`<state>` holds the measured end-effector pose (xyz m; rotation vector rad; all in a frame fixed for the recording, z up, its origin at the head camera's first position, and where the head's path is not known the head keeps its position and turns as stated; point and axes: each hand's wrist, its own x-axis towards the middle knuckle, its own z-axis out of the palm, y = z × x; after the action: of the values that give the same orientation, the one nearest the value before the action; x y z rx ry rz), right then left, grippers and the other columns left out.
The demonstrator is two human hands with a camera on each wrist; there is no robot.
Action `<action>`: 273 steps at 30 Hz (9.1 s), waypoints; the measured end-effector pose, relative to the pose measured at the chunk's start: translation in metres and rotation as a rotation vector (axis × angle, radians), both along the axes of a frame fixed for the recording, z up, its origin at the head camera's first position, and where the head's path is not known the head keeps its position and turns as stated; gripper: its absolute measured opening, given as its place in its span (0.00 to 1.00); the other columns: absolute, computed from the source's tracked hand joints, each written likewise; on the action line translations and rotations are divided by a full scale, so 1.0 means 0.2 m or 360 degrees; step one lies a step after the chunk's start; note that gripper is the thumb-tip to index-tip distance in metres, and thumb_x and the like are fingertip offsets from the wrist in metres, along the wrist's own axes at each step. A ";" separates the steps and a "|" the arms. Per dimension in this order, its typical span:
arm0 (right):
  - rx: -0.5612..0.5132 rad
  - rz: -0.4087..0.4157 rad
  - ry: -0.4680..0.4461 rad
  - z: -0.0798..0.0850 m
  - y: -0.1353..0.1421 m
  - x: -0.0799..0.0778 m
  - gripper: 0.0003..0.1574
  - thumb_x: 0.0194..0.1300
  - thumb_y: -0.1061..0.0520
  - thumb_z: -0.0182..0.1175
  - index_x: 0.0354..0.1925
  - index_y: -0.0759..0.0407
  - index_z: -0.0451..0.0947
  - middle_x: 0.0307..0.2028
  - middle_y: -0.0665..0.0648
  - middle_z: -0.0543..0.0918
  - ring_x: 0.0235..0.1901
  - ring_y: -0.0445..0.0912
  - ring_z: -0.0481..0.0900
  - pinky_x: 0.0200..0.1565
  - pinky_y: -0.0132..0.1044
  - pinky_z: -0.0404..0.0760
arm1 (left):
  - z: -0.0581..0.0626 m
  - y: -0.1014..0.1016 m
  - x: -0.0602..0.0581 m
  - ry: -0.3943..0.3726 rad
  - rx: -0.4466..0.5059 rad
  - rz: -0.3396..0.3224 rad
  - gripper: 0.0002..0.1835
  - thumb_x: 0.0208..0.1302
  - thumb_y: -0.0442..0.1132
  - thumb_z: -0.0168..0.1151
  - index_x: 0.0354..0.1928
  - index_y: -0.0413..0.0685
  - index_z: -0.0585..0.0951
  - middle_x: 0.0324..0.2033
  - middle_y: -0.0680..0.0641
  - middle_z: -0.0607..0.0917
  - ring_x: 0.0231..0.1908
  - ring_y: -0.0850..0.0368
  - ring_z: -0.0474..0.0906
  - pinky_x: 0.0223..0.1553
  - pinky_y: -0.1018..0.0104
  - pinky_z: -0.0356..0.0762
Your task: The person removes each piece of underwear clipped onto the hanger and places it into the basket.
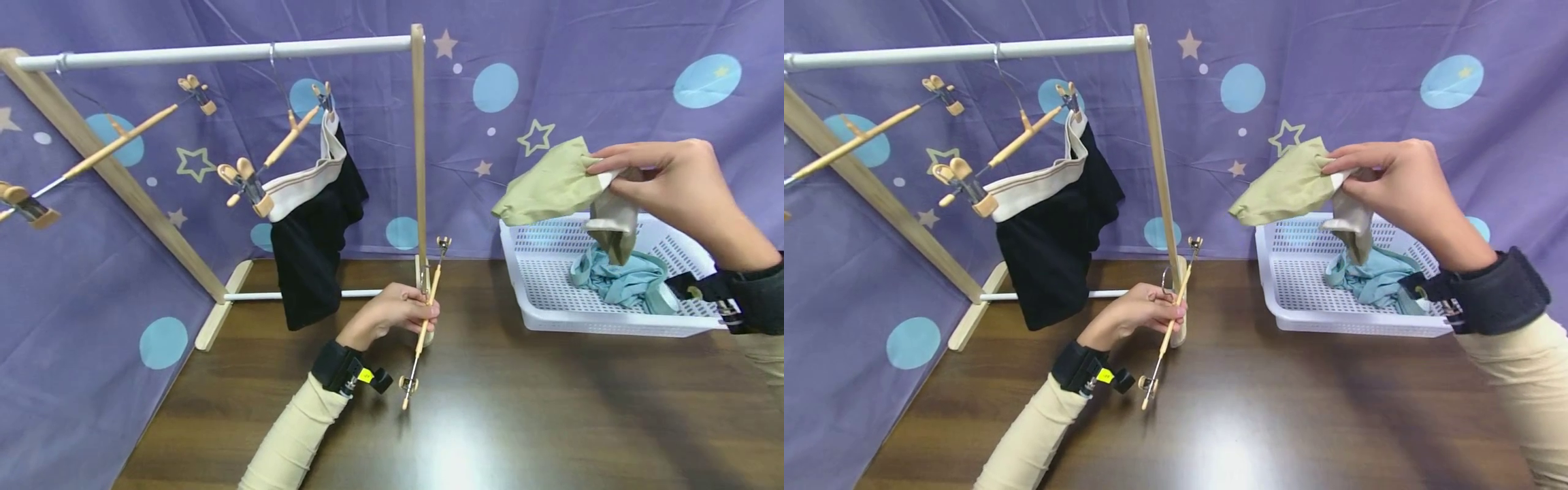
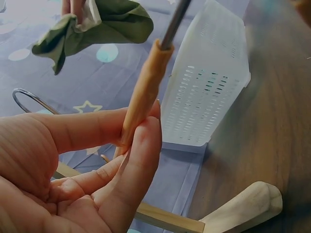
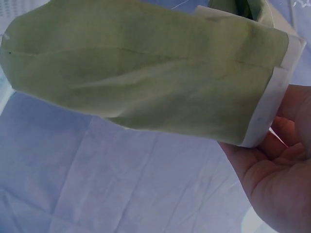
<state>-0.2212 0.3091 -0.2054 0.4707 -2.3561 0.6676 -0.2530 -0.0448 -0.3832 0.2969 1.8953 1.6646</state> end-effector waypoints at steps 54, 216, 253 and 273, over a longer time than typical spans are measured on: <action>0.0597 0.0206 -0.1094 -0.83 0.28 -0.62 0.14 0.43 0.73 0.62 0.33 0.72 0.88 0.34 0.72 0.88 0.26 0.46 0.79 0.25 0.37 0.80 | 0.03 0.03 0.06 0.0036 0.0043 0.0016 0.14 0.61 0.24 0.61 0.47 0.20 0.77 0.21 0.53 0.84 0.21 0.62 0.84 0.28 0.67 0.90; -0.0568 0.0751 -0.0512 -0.23 -0.99 -0.42 0.14 0.61 0.65 0.66 0.45 0.71 0.83 0.40 0.71 0.88 0.39 0.51 0.87 0.37 0.22 0.85 | 0.79 -0.24 0.26 0.0589 -0.0111 0.0338 0.13 0.64 0.30 0.62 0.44 0.22 0.80 0.19 0.49 0.86 0.21 0.62 0.84 0.26 0.72 0.88; -0.0592 0.0730 -0.0550 -0.22 -0.99 -0.43 0.13 0.61 0.64 0.65 0.45 0.69 0.84 0.40 0.70 0.88 0.39 0.48 0.86 0.36 0.21 0.83 | 1.72 -1.05 0.34 0.0671 -0.0757 0.0317 0.20 0.62 0.44 0.65 0.52 0.41 0.78 0.36 0.49 0.92 0.39 0.51 0.87 0.35 0.68 0.90; -0.0575 0.0717 -0.0536 -0.23 -0.99 -0.42 0.13 0.61 0.63 0.66 0.45 0.68 0.84 0.40 0.68 0.89 0.38 0.44 0.86 0.37 0.20 0.83 | 1.47 -1.14 0.26 0.0392 -0.0559 0.0325 0.11 0.70 0.35 0.55 0.40 0.60 0.84 0.31 0.55 0.91 0.36 0.60 0.87 0.36 0.72 0.89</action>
<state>-0.3055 0.1110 -0.2513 0.7812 -2.3680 1.4499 -0.2001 -0.2732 -0.0893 0.1756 2.4295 1.4327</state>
